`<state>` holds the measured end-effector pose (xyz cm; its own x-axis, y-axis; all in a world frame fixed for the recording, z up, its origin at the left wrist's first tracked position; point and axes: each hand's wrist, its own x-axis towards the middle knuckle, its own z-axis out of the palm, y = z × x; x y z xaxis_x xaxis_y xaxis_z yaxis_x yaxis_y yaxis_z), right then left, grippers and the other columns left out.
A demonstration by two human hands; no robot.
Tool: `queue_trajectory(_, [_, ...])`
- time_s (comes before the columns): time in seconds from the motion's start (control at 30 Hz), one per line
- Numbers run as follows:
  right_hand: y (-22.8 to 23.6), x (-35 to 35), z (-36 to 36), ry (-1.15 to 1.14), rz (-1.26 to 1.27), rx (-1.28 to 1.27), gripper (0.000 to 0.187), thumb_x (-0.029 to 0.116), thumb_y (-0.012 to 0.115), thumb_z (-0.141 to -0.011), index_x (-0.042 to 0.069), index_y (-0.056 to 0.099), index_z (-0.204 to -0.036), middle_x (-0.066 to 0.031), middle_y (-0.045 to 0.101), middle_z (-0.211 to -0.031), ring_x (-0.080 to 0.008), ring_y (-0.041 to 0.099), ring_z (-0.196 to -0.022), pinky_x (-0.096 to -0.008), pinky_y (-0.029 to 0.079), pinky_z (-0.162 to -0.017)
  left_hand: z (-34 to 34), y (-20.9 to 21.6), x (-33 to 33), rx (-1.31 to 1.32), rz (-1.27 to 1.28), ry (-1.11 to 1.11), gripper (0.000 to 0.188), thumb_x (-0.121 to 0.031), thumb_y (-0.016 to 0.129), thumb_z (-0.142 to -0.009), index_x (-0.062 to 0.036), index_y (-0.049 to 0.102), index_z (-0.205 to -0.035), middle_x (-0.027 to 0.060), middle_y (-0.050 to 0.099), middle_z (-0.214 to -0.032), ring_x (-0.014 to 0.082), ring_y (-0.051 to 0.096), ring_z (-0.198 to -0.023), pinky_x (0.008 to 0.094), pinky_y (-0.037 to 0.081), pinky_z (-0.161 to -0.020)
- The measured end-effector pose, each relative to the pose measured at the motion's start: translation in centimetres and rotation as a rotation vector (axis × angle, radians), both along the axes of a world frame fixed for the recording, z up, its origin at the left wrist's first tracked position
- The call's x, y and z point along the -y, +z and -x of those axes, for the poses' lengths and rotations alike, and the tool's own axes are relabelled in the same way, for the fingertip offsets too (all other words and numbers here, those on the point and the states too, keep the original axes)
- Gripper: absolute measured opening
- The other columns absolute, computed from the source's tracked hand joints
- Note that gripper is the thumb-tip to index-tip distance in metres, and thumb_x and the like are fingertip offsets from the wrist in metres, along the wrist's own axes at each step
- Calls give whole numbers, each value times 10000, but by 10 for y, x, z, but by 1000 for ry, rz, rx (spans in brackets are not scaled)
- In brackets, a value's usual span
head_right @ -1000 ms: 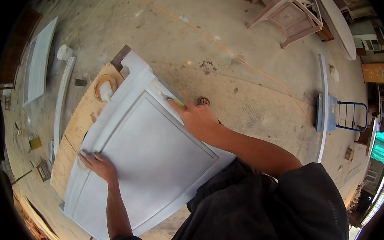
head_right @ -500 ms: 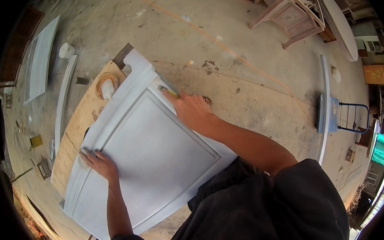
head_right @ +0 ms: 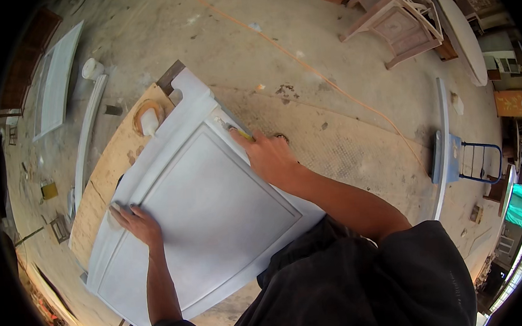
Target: The person applies a white filler to a long white wooden trim piece using a tube, then smooths it with a blue sanding block. They later move to a white cabinet door, apply filler to the edges, and smooth the surface with the sanding block.
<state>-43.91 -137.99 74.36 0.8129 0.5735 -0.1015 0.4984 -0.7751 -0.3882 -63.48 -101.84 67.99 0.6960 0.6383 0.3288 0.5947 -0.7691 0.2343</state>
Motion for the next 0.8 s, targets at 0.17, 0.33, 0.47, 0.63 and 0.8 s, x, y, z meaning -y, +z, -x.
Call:
queue_trajectory(0.17, [-3,-13,-18,-17,-54,19,516,39,594,-959,133,561,-1465,-222,640,-858,-365,641,-597,-444,542,-538,-3,0,1,-13,5,1,559,-266,435,-1088,118,400,-1492,252,244,-1667,420,249,-1532,496,257,-1245])
queue_trajectory(0.33, [1,-8,-11,-4,-17,-5,521,40,590,-959,136,553,-1470,-222,641,-856,-379,649,-620,-453,553,-575,1,-4,0,-14,3,7,557,-264,435,-1089,115,396,-1495,250,238,-1669,417,244,-1535,497,252,-1247])
queue_trajectory(0.47, [-1,-22,-28,-25,-18,-14,525,52,586,-963,145,544,-1478,-225,646,-871,-394,660,-655,-471,564,-609,-4,1,3,-2,16,-7,553,-263,433,-1091,117,399,-1491,252,241,-1667,418,247,-1533,498,254,-1246])
queue_trajectory(0.63, [10,-4,-4,-16,50,-82,544,60,583,-961,146,522,-1495,-225,653,-882,-393,664,-666,-479,565,-614,0,3,4,-17,6,12,562,-276,429,-1097,128,400,-1486,270,253,-1656,423,258,-1527,506,260,-1241])
queue_trajectory(0.8, [1,-14,-18,-3,1,-13,568,70,599,-947,147,513,-1503,-219,656,-887,-387,663,-653,-473,563,-600,-2,1,3,-3,-4,-9,565,-281,428,-1099,133,402,-1483,280,262,-1650,428,267,-1521,510,265,-1236])
